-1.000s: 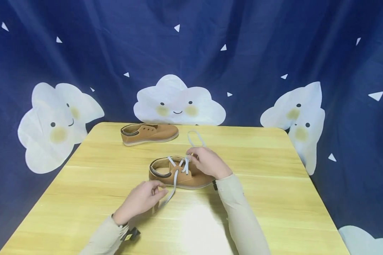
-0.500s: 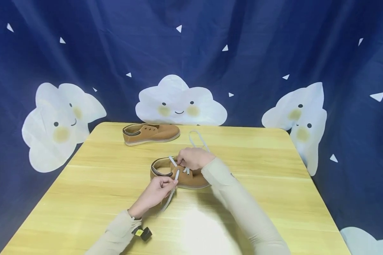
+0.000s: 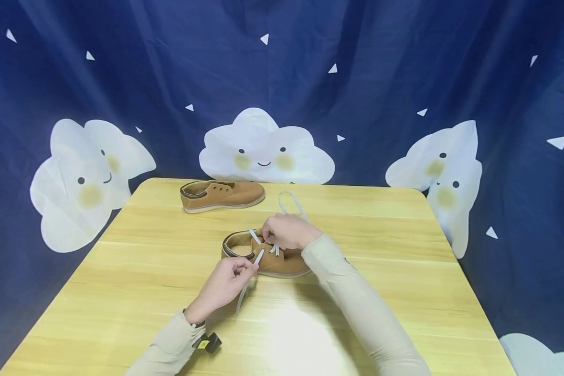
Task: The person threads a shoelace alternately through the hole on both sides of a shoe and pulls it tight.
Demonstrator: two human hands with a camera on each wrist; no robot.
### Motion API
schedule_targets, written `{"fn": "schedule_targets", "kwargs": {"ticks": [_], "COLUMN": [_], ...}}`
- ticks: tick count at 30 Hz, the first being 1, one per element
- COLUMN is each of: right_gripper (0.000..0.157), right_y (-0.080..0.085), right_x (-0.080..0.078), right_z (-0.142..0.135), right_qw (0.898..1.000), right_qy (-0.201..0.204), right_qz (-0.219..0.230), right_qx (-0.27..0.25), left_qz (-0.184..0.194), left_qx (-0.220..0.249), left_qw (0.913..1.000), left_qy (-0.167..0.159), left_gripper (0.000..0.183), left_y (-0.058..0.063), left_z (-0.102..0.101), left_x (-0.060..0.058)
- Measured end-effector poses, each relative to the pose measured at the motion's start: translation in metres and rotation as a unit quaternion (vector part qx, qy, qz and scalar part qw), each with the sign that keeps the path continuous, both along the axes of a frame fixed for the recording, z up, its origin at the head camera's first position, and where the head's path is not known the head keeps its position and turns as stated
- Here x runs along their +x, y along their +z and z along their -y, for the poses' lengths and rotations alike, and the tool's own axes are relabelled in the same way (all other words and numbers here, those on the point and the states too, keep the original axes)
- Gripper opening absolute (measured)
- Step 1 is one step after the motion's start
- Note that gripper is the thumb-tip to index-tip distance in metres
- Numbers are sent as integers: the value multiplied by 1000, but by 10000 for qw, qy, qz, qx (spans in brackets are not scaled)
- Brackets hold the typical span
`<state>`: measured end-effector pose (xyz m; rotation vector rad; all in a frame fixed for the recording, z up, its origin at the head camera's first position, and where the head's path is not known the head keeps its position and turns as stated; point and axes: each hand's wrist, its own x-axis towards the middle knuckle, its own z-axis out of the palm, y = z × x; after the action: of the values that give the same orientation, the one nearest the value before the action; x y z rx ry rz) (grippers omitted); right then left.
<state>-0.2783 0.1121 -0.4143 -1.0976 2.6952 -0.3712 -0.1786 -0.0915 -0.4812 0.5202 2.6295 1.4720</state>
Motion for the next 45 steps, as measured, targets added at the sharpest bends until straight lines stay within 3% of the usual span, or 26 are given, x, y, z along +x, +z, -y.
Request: {"fn": "schedule_targets", "kwargs": {"ticks": [5, 9, 14, 17, 21, 23, 28, 31, 34, 37, 45], "right_gripper": [14, 14, 17, 23, 43, 53, 57, 36, 19, 20, 27], "right_y": [-3, -2, 2, 3, 1, -1, -8, -11, -13, -13, 6], "right_x": [-2, -6, -14, -19, -24, -26, -29, -29, -29, -30, -23], "right_z": [0, -2, 4, 12, 23, 28, 40, 46, 47, 47, 37], "right_qw": [9997, 9969, 9862, 9805, 9760, 9740, 9705, 9660, 9510, 9235, 8345], "right_qy": [188, 264, -211, -727, -1181, -1277, -1366, -1447, -1670, -1918, -2241], "right_qz": [105, 355, 477, 748, 1343, 1555, 1729, 1731, 1906, 2247, 2791], "right_qx": [-119, -643, -1570, -1667, -1243, -1045, -975, -1265, -1774, -2448, -4189], "left_qz": [-219, -224, -267, -372, -682, -829, -758, -569, -455, -406, -448], "left_qx": [-559, -959, -1215, -1084, -685, -587, -426, -261, -237, -316, -810], "left_qw": [9982, 9950, 9901, 9869, 9779, 9738, 9773, 9822, 9855, 9871, 9889], "left_qy": [56, 193, 650, 1132, 1855, 2036, 1931, 1771, 1617, 1513, 1161], "left_gripper": [27, 26, 22, 21, 17, 19, 34, 37, 39, 40, 37], "left_y": [-5, -12, -15, -10, -3, -1, -3, -4, -5, -5, 8], "left_z": [2, 7, 17, 25, 36, 41, 46, 46, 45, 45, 44], "left_x": [2, 3, 6, 5, -4, -11, -28, -32, -35, -37, -46]}}
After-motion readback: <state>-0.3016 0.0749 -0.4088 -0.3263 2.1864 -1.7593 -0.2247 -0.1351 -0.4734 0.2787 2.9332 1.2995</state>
